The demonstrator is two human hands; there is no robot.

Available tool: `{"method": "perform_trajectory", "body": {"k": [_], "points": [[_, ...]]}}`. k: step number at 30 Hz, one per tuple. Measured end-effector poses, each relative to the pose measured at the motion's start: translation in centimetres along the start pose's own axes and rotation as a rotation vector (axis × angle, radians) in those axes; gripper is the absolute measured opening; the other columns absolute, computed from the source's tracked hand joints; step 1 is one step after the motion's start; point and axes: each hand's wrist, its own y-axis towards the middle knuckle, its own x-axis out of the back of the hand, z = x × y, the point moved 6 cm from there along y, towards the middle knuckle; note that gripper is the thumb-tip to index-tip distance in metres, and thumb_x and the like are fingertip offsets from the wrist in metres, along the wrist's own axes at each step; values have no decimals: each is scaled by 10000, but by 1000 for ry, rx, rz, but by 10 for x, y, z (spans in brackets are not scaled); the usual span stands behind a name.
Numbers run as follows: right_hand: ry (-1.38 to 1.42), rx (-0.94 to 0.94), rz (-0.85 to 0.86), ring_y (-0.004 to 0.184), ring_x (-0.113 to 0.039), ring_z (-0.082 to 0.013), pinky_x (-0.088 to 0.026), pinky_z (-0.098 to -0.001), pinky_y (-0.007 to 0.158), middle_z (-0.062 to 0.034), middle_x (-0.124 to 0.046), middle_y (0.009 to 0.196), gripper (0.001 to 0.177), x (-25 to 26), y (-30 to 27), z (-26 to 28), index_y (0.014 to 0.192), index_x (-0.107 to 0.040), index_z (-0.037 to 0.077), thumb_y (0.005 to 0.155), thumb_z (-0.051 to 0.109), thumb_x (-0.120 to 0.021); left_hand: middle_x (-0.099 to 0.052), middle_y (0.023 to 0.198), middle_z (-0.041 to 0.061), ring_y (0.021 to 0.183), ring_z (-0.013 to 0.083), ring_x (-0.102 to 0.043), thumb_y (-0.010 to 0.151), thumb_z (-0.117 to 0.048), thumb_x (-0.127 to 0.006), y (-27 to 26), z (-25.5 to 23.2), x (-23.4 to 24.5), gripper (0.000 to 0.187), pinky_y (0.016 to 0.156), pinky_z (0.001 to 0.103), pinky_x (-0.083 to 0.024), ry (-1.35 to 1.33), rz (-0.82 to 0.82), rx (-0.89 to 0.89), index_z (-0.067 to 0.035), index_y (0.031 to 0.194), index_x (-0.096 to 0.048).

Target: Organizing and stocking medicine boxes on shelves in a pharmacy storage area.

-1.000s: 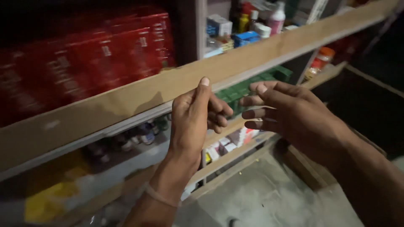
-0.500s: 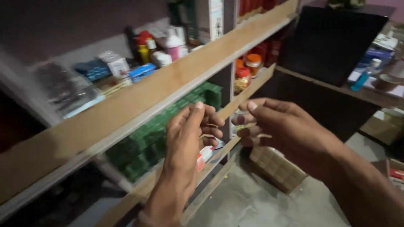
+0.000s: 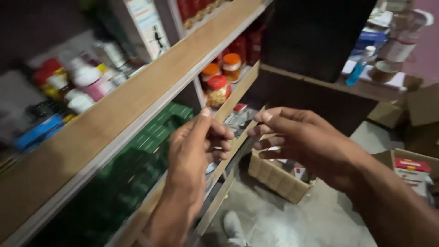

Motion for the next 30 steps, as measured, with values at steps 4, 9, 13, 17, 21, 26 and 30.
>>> {"method": "perform_trajectory", "body": {"k": [4,9,13,17,21,26,30], "points": [[-88,-84,-136,979,-692,-201,-580,-407,960,-72,-712,1076,311,23,44,22,1213,-657,61,1043,284,-521,-692,803,95,645,143,-624,1002,-327,-559,71,3,-20,317,573,283,-503,-15,82,18,-66,850,-655],[-57,63,7,816,-672,-170,-657,-396,850,-81,-723,964,264,65,120,54,1175,-658,11,994,201,-631,-718,809,114,665,149,-648,1030,-337,-553,168,1,-46,434,588,288,-534,-28,204,-84,-75,689,-498],[-85,141,-30,754,-655,-124,-559,-290,719,-54,-712,885,265,59,168,103,1089,-670,13,962,244,-632,-718,809,110,661,156,-644,1027,-337,-558,228,-13,-56,420,598,283,-532,-34,255,-122,-80,697,-529],[-67,127,-46,718,-603,-115,-544,-279,679,-49,-659,830,212,63,211,119,1076,-655,39,960,214,-626,-700,792,101,668,147,-646,1027,-354,-554,268,-25,-60,411,592,276,-522,11,287,-118,-61,743,-605],[-57,122,42,750,-622,-156,-602,-345,706,-79,-666,871,229,72,254,125,1151,-660,-1,1023,188,-633,-695,813,90,688,137,-637,1039,-342,-535,296,-26,-65,386,611,274,-524,-57,309,-142,-57,794,-622],[-172,205,-33,764,-649,-155,-565,-320,686,-70,-705,915,233,76,304,164,1142,-680,31,969,179,-633,-697,803,104,679,147,-634,1033,-318,-546,321,-22,-67,382,608,278,-510,-36,194,-123,-50,768,-610],[-278,403,-17,873,-727,-131,-633,-277,784,-64,-750,1000,251,72,350,201,1141,-685,43,913,145,-657,-717,812,126,685,150,-637,1036,-305,-581,337,-34,-62,479,625,283,-525,-25,90,-196,-38,643,-520]]}}
